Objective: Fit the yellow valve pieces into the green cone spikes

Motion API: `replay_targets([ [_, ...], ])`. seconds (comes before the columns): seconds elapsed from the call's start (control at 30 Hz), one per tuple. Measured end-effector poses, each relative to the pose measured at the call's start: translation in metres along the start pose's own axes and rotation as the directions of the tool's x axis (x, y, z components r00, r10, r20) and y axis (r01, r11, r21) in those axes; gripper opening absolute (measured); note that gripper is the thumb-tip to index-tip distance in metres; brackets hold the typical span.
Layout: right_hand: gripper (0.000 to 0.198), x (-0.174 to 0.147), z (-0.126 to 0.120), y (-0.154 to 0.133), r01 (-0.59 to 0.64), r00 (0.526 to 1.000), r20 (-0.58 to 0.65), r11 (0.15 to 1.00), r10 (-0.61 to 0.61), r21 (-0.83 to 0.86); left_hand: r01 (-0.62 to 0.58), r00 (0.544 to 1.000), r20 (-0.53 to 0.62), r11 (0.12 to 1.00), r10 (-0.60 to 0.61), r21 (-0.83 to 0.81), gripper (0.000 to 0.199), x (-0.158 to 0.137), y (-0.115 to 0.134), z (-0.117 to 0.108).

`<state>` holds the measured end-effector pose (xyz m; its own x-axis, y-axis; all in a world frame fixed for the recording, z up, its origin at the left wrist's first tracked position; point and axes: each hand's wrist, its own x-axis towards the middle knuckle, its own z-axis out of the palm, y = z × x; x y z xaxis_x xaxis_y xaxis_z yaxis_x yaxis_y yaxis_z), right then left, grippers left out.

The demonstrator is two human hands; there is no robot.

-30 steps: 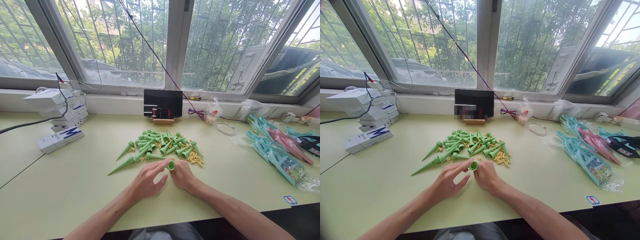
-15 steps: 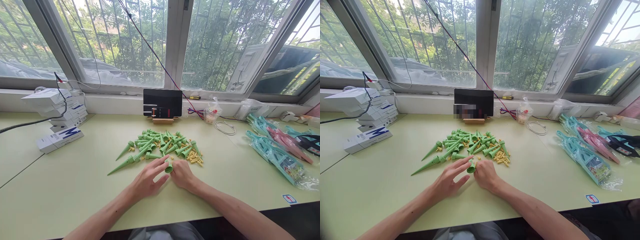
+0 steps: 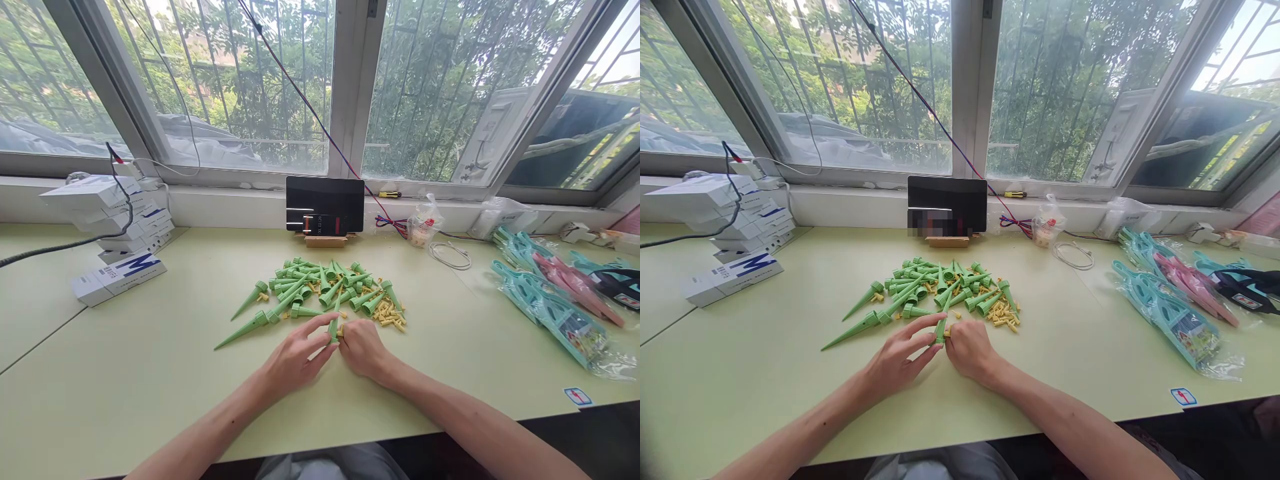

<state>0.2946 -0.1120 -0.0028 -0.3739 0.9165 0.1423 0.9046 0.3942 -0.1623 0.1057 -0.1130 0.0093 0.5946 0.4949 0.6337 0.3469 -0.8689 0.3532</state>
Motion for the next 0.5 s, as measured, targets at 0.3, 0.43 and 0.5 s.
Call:
replay_targets([
  [0.3, 0.037, 0.0012, 0.0023, -0.0001, -0.019, 1.0, -0.007, 1.0, 0.019, -0.002, 0.063, 0.997, 0.047, 0.998, -0.062, -0.023, 0.018, 0.0005, -0.0004, -0.0007],
  [0.43, 0.038, 0.0023, 0.0048, 0.001, -0.038, 0.999, 0.005, 0.999, 0.038, -0.004, 0.117, 0.99, 0.088, 0.993, -0.114, -0.033, 0.025, -0.0014, -0.0024, -0.001],
  [0.5, 0.038, 0.0024, 0.0057, 0.0016, -0.031, 1.0, 0.0, 1.0, 0.031, -0.003, 0.147, 0.985, 0.1, 0.988, -0.143, -0.037, 0.032, -0.0025, -0.0043, -0.0002],
])
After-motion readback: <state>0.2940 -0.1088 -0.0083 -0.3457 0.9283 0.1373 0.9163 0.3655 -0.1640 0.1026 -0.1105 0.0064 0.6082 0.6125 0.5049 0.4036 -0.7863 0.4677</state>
